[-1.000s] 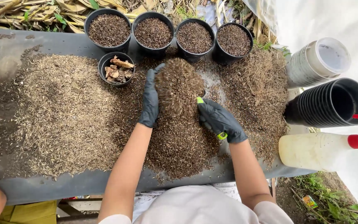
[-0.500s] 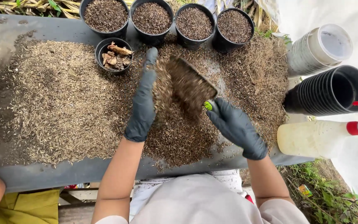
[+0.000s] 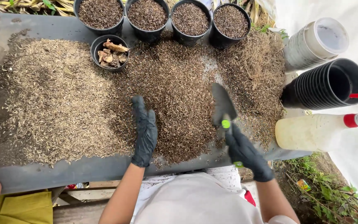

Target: Mixing soil and preparing ginger rhizomes for potting on a work table.

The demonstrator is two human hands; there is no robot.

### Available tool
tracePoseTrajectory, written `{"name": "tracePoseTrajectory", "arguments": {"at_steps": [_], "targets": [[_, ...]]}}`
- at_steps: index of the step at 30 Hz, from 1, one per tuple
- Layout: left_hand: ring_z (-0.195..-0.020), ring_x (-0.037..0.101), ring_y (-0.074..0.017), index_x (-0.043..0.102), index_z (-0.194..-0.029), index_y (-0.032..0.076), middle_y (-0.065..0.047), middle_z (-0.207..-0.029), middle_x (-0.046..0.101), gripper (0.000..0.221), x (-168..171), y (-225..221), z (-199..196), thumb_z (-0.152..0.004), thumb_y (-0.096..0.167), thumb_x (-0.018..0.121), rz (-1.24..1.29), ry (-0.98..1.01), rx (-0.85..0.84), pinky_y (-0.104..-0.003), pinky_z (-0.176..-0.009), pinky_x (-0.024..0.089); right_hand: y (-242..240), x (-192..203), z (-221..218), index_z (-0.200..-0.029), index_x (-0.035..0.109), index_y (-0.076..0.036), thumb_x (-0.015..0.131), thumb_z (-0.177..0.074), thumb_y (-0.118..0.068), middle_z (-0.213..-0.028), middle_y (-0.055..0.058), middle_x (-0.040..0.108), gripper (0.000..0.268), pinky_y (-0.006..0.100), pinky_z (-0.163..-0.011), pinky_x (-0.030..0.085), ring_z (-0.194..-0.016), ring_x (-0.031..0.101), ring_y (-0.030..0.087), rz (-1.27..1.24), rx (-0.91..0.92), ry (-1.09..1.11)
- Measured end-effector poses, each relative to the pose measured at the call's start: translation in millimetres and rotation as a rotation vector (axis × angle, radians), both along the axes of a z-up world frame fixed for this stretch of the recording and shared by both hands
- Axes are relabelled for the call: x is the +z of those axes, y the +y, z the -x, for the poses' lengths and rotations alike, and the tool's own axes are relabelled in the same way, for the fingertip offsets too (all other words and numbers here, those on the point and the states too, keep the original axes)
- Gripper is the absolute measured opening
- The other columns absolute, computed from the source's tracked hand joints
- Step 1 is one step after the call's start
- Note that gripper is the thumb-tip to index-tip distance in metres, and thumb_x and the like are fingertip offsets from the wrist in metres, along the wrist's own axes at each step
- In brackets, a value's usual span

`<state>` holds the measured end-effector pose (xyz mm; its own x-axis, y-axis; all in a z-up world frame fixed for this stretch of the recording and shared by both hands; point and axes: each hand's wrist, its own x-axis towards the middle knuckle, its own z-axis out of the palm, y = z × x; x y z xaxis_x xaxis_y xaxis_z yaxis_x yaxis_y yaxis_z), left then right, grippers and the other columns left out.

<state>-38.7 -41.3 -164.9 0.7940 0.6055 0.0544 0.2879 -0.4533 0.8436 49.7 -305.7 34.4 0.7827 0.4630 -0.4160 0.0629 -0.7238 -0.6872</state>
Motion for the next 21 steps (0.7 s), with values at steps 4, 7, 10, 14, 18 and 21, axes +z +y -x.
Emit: {"name": "tracePoseTrajectory", "arguments": {"at_steps": [4, 7, 10, 14, 18, 21], "targets": [[-0.156, 0.004, -0.0451, 0.015, -0.164, 0.005, -0.03, -0.168, 0.004, 0.059, -57, 0, -28, -0.112, 0.026, 0.034, -0.195, 0.108, -0.038, -0.047, -0.131, -0.004, 24, -21, 10, -0.155, 0.039, -0.008, 0.05, -0.098, -0.049, -0.113, 0.029, 0.068, 0.072, 0.051, -0.092, 0.052, -0.102, 0.068, 0.041, -0.172, -0.097, 0.263], [-0.15, 0.016, -0.0493, 0.024, -0.158, -0.004, -0.038, -0.16, 0.017, 0.055, -51, -7, -47, -0.11, 0.018, 0.038, -0.275, 0.05, 0.042, -0.045, -0.129, 0.007, 25, -66, -4, -0.15, 0.046, -0.008, 0.058, -0.097, -0.045, -0.089, 0.014, 0.068, 0.065, 0.034, -0.058, 0.057, -0.066, 0.069, 0.022, -0.408, -0.196, 0.488], [-0.141, 0.027, -0.0434, 0.033, -0.151, -0.001, -0.032, -0.152, 0.029, 0.051, -35, -6, -61, -0.107, 0.022, 0.044, -0.06, 0.008, 0.1, -0.042, -0.123, 0.018, 25, -77, -20, -0.13, 0.053, 0.004, 0.052, -0.103, -0.031, -0.071, 0.01, 0.059, 0.044, 0.028, -0.036, 0.05, -0.045, 0.058, 0.016, -0.673, -0.14, 0.655], [-0.125, 0.048, -0.0327, 0.049, -0.139, 0.004, -0.02, -0.137, 0.049, 0.045, -16, 8, -77, -0.101, 0.028, 0.054, 0.332, -0.079, 0.198, -0.037, -0.11, 0.037, 15, -85, -41, -0.148, 0.033, 0.008, 0.054, -0.098, -0.022, -0.073, 0.009, 0.057, 0.062, 0.028, -0.03, 0.051, -0.038, 0.056, 0.015, -0.781, -0.103, 0.666], [-0.115, 0.061, -0.0256, 0.059, -0.131, 0.007, -0.013, -0.127, 0.063, 0.041, 1, 28, -86, -0.097, 0.032, 0.061, 0.591, -0.131, 0.263, -0.034, -0.102, 0.049, 14, -42, -41, -0.146, 0.045, 0.005, 0.052, -0.101, -0.022, -0.069, 0.012, 0.061, 0.052, 0.028, -0.036, 0.051, -0.044, 0.063, 0.017, -0.713, -0.004, 0.322], [-0.104, 0.075, -0.0186, 0.069, -0.122, 0.011, -0.005, -0.117, 0.077, 0.038, 43, 28, -86, -0.093, 0.036, 0.067, 0.853, -0.186, 0.321, -0.031, -0.094, 0.062, 7, -62, -51, -0.15, 0.041, -0.001, 0.056, -0.094, 0.012, -0.148, 0.019, 0.055, 0.059, 0.035, -0.112, 0.051, -0.13, 0.062, 0.026, -0.708, 0.034, 0.048]]}}
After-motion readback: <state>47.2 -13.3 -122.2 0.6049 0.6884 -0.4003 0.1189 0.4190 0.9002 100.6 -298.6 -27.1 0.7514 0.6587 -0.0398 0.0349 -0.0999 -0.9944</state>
